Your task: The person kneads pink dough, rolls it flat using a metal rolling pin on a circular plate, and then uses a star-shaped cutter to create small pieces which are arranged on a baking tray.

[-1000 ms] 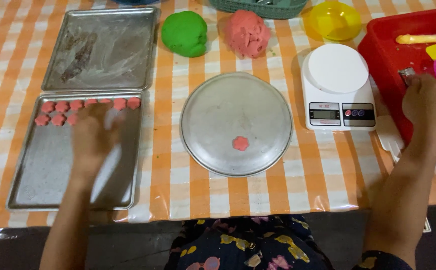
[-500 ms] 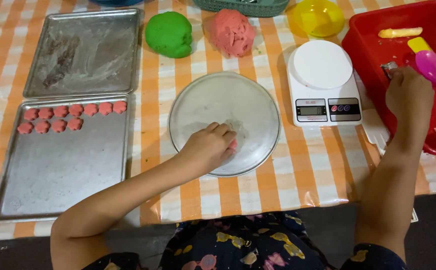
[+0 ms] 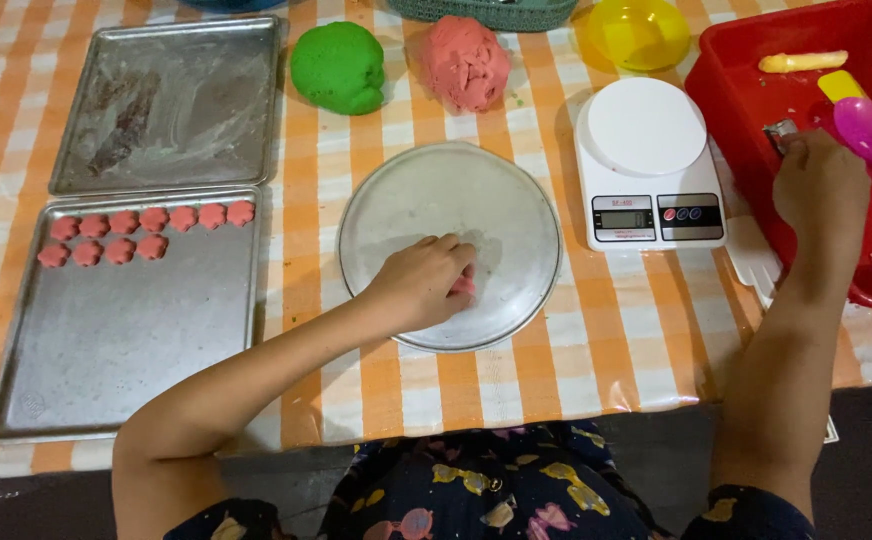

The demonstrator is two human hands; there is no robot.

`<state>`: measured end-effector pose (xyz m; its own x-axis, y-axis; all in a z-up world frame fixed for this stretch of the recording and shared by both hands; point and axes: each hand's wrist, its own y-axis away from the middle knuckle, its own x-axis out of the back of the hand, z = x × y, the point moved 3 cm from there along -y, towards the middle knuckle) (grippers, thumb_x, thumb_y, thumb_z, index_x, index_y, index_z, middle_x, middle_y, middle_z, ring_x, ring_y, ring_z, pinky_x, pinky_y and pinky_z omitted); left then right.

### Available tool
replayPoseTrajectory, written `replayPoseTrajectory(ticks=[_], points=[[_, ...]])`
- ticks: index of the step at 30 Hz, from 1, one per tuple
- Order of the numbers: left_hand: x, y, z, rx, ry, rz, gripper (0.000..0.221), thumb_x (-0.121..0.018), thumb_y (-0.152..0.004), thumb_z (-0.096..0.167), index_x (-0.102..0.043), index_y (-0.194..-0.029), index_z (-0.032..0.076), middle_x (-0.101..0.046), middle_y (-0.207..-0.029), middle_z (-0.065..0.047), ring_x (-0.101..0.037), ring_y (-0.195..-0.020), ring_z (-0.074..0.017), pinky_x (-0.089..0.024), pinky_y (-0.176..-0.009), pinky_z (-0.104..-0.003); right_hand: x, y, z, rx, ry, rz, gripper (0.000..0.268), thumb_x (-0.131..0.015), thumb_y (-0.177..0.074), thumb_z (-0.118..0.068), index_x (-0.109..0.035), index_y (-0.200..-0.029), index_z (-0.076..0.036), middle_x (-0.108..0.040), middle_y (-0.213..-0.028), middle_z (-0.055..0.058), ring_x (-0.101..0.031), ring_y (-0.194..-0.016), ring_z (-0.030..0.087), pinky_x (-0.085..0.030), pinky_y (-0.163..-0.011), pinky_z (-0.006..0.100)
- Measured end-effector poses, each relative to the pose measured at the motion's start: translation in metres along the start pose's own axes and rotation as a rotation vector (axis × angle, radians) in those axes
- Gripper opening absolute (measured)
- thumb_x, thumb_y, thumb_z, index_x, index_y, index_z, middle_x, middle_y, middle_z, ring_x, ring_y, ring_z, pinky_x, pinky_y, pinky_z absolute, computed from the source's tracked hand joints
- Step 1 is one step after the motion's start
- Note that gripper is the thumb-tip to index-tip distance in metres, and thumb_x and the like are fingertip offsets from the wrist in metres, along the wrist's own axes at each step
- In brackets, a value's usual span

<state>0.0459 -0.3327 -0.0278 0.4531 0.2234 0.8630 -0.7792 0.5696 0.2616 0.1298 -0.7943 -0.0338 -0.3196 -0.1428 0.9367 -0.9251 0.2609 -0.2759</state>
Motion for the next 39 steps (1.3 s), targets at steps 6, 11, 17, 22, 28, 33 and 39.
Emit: replayPoseTrajectory(ticks=[6, 11, 17, 22, 28, 33, 39], points=[[0.003, -0.005, -0.004, -0.036, 0.105, -0.008, 0.012, -0.059, -0.097, 0.020, -0.065, -0.105, 0.014, -0.071, -0.106, -0.001, -0.064, -0.100, -0.0244, -0.049, -0.065, -0.042, -0.031, -0.021, 0.045, 0.183, 0.134, 0.066, 0.033, -0.048, -0.116, -0.012, -0.079, -0.119, -0.003, -0.075, -0.103, 0.035, -0.067, -0.084, 0.061, -0.048, -0.065, 0.067], [0.038, 0.019, 0.001, -0.083, 0.210, -0.040, 0.014, -0.058, -0.098, 0.014, -0.070, -0.092, 0.017, -0.070, -0.102, 0.001, -0.066, -0.096, -0.0182, -0.050, -0.077, -0.034, -0.001, -0.003, -0.004, -0.010, 0.040, -0.022, 0.038, -0.043, -0.122, -0.009, -0.078, -0.115, 0.003, -0.077, -0.102, 0.024, -0.070, -0.079, 0.043, -0.053, -0.056, 0.052], [0.093, 0.069, -0.059, -0.105, 0.496, 0.235, 0.011, -0.069, -0.091, 0.008, -0.074, -0.098, 0.014, -0.076, -0.097, -0.001, -0.073, -0.092, -0.0118, -0.060, -0.088, -0.028, -0.009, -0.004, -0.001, -0.006, 0.075, 0.005, 0.033, -0.047, -0.124, -0.006, -0.079, -0.118, 0.003, -0.077, -0.106, 0.020, -0.073, -0.080, 0.032, -0.057, -0.063, 0.037], [0.117, 0.126, -0.147, 0.186, 0.342, 0.401, 0.021, -0.059, -0.100, 0.019, -0.071, -0.114, 0.008, -0.078, -0.110, -0.010, -0.075, -0.101, -0.0234, -0.060, -0.090, -0.034, -0.008, -0.001, -0.004, -0.027, 0.071, -0.017, 0.036, -0.043, -0.123, -0.008, -0.077, -0.130, 0.001, -0.076, -0.118, 0.021, -0.073, -0.093, 0.036, -0.058, -0.071, 0.041], [0.097, 0.174, -0.232, 0.735, 0.329, 0.580, 0.022, -0.060, -0.098, 0.018, -0.079, -0.109, 0.016, -0.062, -0.072, -0.004, -0.050, -0.067, -0.0154, -0.036, -0.059, -0.035, -0.018, -0.007, 0.015, 0.061, 0.003, 0.057, 0.039, -0.040, -0.125, -0.007, -0.077, -0.129, 0.005, -0.075, -0.123, 0.025, -0.071, -0.100, 0.039, -0.057, -0.074, 0.046], [0.079, 0.183, -0.254, 0.744, 0.316, 0.652, 0.023, -0.065, -0.092, 0.011, -0.076, -0.112, 0.006, -0.074, -0.100, -0.010, -0.067, -0.096, -0.0213, -0.051, -0.075, -0.035, -0.013, 0.002, 0.005, 0.067, 0.007, 0.061, 0.037, -0.043, -0.127, -0.008, -0.077, -0.130, 0.004, -0.075, -0.121, 0.023, -0.072, -0.098, 0.040, -0.058, -0.072, 0.044], [0.072, 0.178, -0.267, 0.686, 0.267, 0.652, 0.016, -0.072, -0.093, 0.012, -0.077, -0.106, 0.004, -0.075, -0.100, -0.012, -0.068, -0.096, -0.0241, -0.053, -0.076, -0.037, -0.003, 0.007, -0.009, 0.057, 0.036, 0.055, 0.034, -0.045, -0.126, -0.008, -0.077, -0.131, 0.004, -0.076, -0.122, 0.021, -0.073, -0.100, 0.038, -0.058, -0.075, 0.042]])
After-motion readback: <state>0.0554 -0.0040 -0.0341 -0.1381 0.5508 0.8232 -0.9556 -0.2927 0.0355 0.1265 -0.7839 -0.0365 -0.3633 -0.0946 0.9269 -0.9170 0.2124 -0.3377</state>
